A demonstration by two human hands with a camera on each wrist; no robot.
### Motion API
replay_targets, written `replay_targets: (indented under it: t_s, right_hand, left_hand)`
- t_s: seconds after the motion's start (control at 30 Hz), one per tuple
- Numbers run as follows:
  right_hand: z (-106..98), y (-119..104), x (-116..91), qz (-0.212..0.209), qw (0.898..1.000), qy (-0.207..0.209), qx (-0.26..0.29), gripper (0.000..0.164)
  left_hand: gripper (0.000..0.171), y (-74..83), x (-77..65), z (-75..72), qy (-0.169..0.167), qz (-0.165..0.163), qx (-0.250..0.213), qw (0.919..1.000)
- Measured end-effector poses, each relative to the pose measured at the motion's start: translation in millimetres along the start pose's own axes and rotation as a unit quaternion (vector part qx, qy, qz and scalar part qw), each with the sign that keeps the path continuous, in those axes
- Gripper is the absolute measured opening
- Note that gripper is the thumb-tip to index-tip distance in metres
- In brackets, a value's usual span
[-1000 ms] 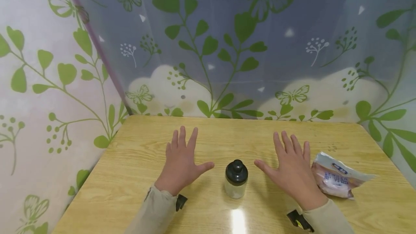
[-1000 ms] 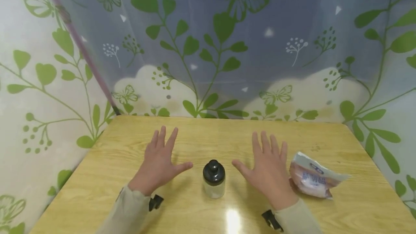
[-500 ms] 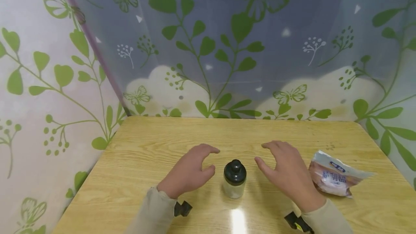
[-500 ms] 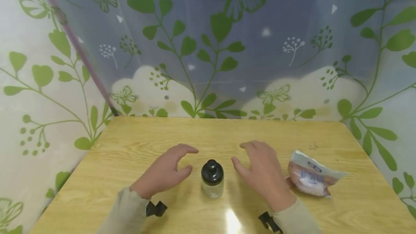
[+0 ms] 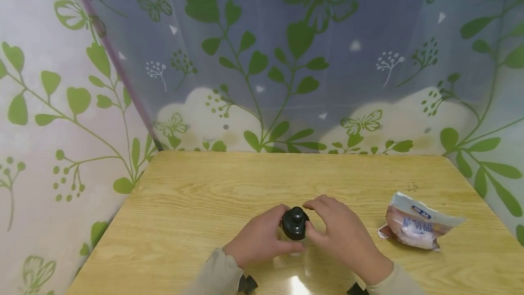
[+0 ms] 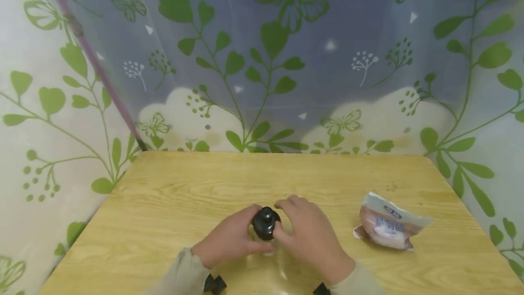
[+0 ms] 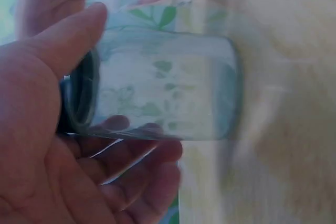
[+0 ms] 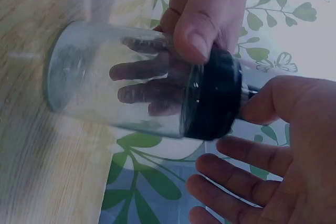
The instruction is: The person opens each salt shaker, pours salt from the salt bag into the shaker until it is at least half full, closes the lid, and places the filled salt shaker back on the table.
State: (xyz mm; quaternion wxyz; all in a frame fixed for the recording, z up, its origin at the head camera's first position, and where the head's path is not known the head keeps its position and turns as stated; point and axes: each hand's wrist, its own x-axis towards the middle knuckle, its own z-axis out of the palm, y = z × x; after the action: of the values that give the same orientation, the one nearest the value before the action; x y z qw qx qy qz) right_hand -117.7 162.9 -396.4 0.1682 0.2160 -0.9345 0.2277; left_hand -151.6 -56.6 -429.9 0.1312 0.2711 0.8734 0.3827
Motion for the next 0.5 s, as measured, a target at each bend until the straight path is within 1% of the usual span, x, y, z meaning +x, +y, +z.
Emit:
replay_targets:
  t_s: [0.07, 0.17, 0.23, 0.33, 0.4, 0.5]
  right_hand:
    - [1.6, -1.2, -1.0, -0.010, 1.000, 0.004, -0.004, 0.025]
    - [2.4, -2.7, -2.3, -0.014, 1.000, 0.001, -0.009, 0.024]
    - [2.0, -3.9, -3.3, -0.007, 1.000, -0.010, -0.013, 0.031]
    - [2.1, -5.1, -4.2, 0.013, 0.999, -0.033, -0.010, 0.049]
    - [2.1, -5.5, -4.3, 0.026, 0.999, -0.044, -0.009, 0.057]
    - [3.0, -5.3, -3.4, 0.036, 0.998, -0.050, -0.007, 0.059]
  left_hand:
    - [0.057, 1.2, 0.4, 5.4, 0.014, 0.007, 0.011, 0.9998]
    - [0.053, 3.1, 0.9, 9.0, 0.029, 0.015, 0.033, 0.9989]
    - [0.052, 4.0, 1.4, 9.7, 0.039, 0.019, 0.048, 0.9979]
    - [0.052, 5.1, 2.5, 10.1, 0.049, 0.022, 0.066, 0.9964]
    - [0.053, 5.4, 3.1, 10.4, 0.050, 0.017, 0.068, 0.9963]
    - [0.054, 5.4, 4.2, 11.0, 0.047, 0.009, 0.068, 0.9965]
